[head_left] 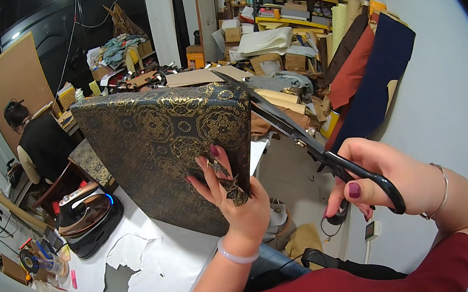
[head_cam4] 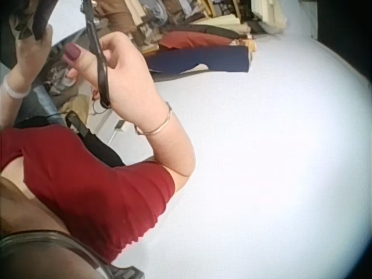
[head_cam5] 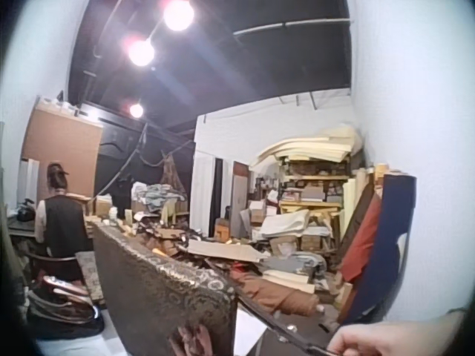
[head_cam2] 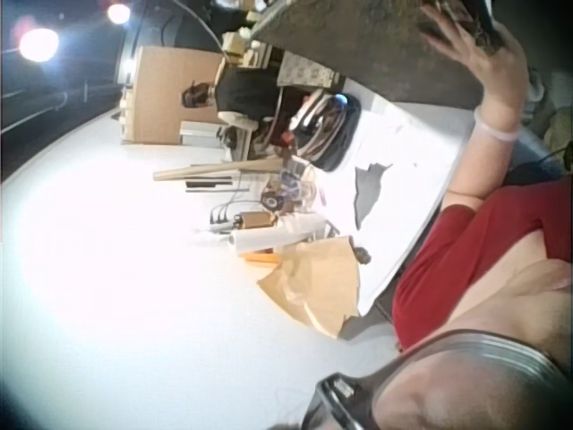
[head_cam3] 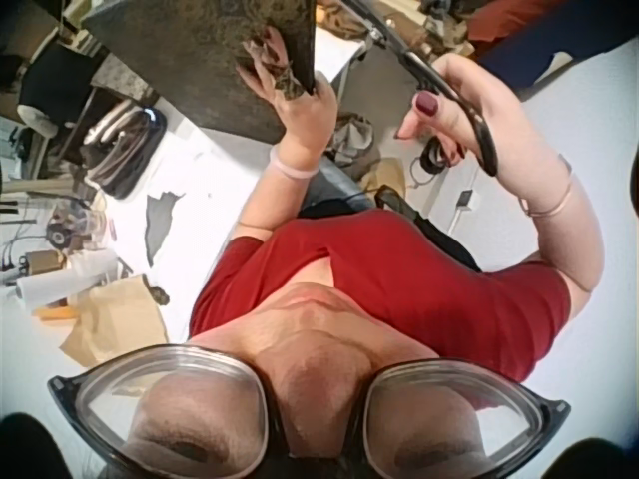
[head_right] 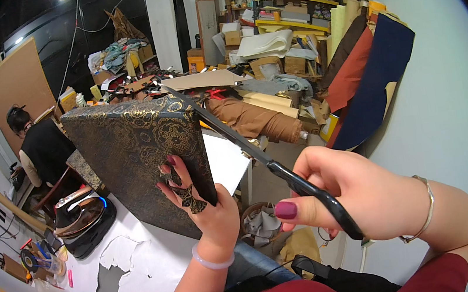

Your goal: The person applies patterned fabric to a rectangular box using a hot iron to adhere it, then trims excess fabric with scissors and a utility knife. They repeatedly iron and trim edges to fit the fabric neatly around the box.

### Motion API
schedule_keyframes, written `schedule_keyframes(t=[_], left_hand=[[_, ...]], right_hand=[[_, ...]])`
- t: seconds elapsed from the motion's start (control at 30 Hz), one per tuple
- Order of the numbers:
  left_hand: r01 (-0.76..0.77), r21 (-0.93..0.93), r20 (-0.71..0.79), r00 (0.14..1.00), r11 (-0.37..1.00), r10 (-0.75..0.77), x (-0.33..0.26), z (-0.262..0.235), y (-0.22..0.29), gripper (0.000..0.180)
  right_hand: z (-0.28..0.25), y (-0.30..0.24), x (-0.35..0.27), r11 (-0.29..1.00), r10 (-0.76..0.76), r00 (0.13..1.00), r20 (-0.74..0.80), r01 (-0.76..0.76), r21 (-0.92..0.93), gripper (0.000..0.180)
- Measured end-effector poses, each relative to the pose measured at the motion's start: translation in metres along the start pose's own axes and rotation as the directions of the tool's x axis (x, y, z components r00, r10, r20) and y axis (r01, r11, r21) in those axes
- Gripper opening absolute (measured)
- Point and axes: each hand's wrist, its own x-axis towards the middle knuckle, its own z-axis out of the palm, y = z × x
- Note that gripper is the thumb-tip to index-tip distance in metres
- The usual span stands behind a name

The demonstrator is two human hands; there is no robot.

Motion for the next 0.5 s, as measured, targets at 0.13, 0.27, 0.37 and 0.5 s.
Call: schedule_keyframes(t=[0.13,0.27,0.37,0.5], left_hand=[[-0.035,0.011,-0.010,0.999,0.999,0.035,-0.002,-0.003,-0.004,0.073],[-0.049,0.041,0.022,0.999,0.998,0.048,-0.003,-0.008,-0.008,0.084],[-0.043,0.046,0.030,0.999,0.998,0.042,-0.002,-0.010,-0.010,0.087],[-0.027,0.016,0.015,1.000,1.000,0.027,-0.002,-0.012,-0.012,0.088]], right_hand=[[0.010,-0.012,-0.001,1.000,0.004,0.999,-0.037,-0.005,-0.022,0.047],[0.018,-0.020,-0.005,0.999,0.017,0.998,-0.065,-0.020,-0.041,0.047],[0.023,-0.024,-0.004,0.999,0.023,0.997,-0.068,-0.026,-0.039,0.048],[0.028,-0.028,-0.003,0.998,0.019,0.997,-0.077,-0.023,-0.050,0.048]])
